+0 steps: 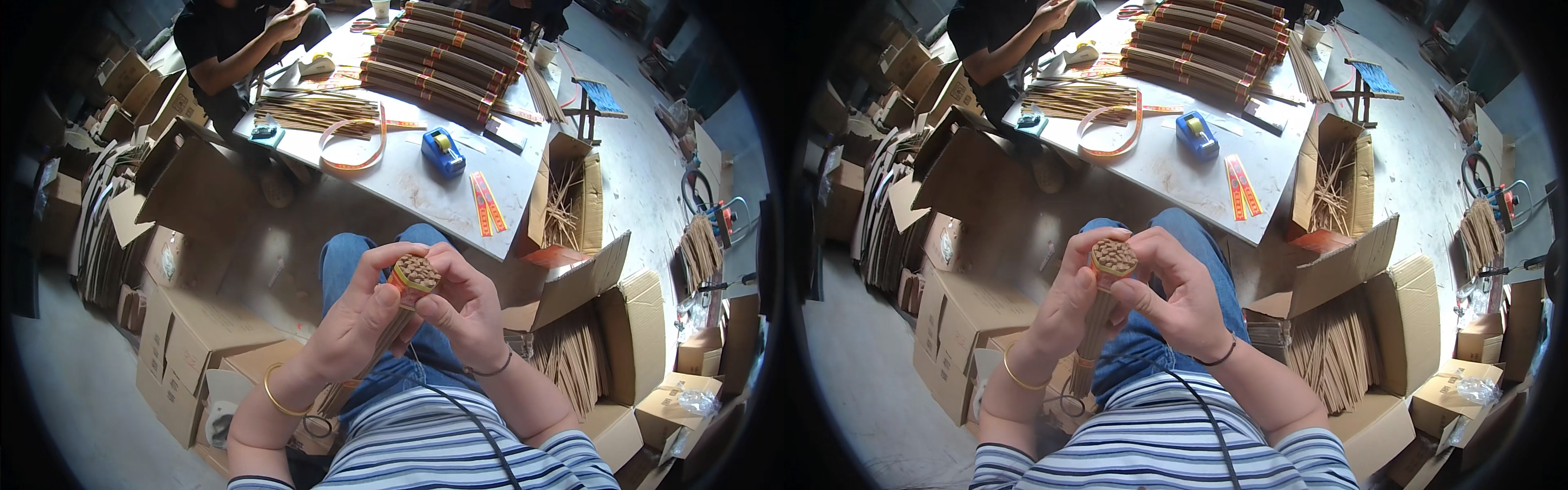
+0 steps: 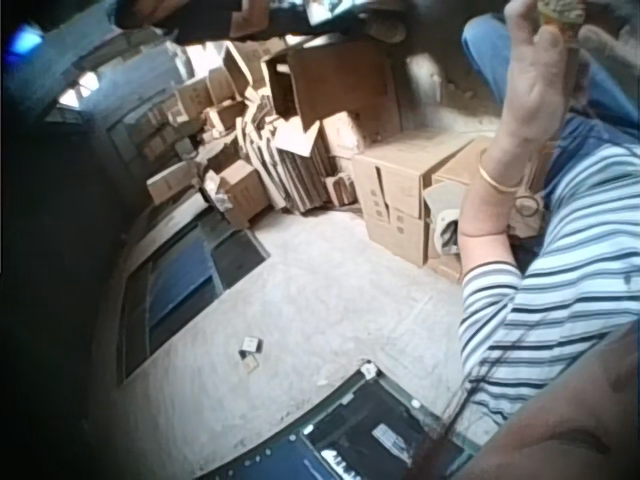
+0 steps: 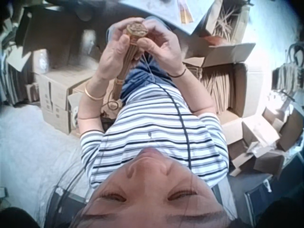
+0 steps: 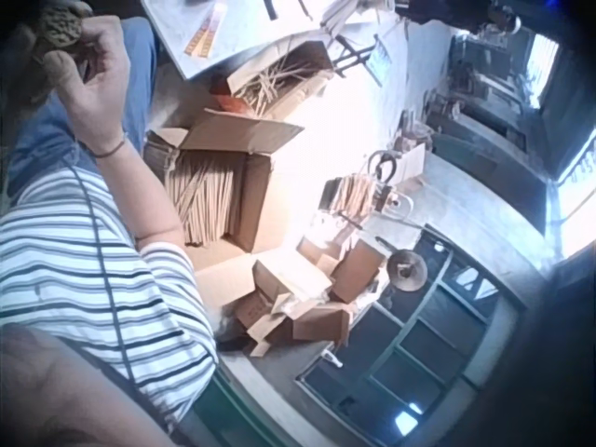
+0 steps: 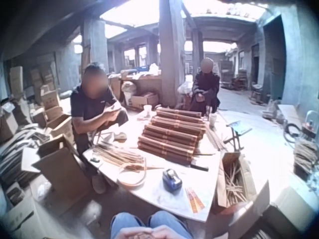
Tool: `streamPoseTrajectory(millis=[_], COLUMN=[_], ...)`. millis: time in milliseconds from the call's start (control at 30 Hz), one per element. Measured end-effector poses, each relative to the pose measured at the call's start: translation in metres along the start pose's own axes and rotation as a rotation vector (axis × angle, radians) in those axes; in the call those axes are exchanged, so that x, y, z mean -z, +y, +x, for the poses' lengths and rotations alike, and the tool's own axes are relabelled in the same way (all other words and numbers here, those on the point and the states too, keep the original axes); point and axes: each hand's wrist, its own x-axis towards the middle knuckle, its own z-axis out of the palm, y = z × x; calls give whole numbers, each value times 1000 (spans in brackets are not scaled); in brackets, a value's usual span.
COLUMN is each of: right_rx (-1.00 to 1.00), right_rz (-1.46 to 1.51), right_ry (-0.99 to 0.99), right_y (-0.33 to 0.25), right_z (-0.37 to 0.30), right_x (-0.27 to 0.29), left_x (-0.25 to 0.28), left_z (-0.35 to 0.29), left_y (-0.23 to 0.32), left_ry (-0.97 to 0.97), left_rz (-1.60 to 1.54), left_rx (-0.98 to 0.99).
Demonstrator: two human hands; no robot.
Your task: The person gathers thin wooden sticks, aligns them into a bundle, and wraps a red and yellow paper band around the middle to secure them. The person repeats this process with multiple bundles, placing finished bundles on a nearby table.
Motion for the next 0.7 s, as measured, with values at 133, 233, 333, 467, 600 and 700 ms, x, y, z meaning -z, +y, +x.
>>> streamPoseTrajectory(millis=[133, 233, 333, 467, 600, 700], right_rx=[17, 30, -7, -32, 35, -87], right_rz=[-53, -56, -7, 144, 102, -24], right_ry=[7, 23, 13, -53, 5, -150], right_y=[-6, -7, -6, -17, -13, 9], right_z=[-2, -2, -2, 7, 18, 21], right_x=[-1, -2, 1, 2, 0, 9], left_x=[-7, -8, -8, -11, 3, 12], left_z=[0, 4, 6, 13, 26, 45], left_y=[4, 10, 11, 22, 35, 66], left_ry=[10, 35, 34, 8, 4, 210], left_rz=[102, 245, 189, 68, 115, -66], left_rx=[-51, 16, 12, -24, -112, -258])
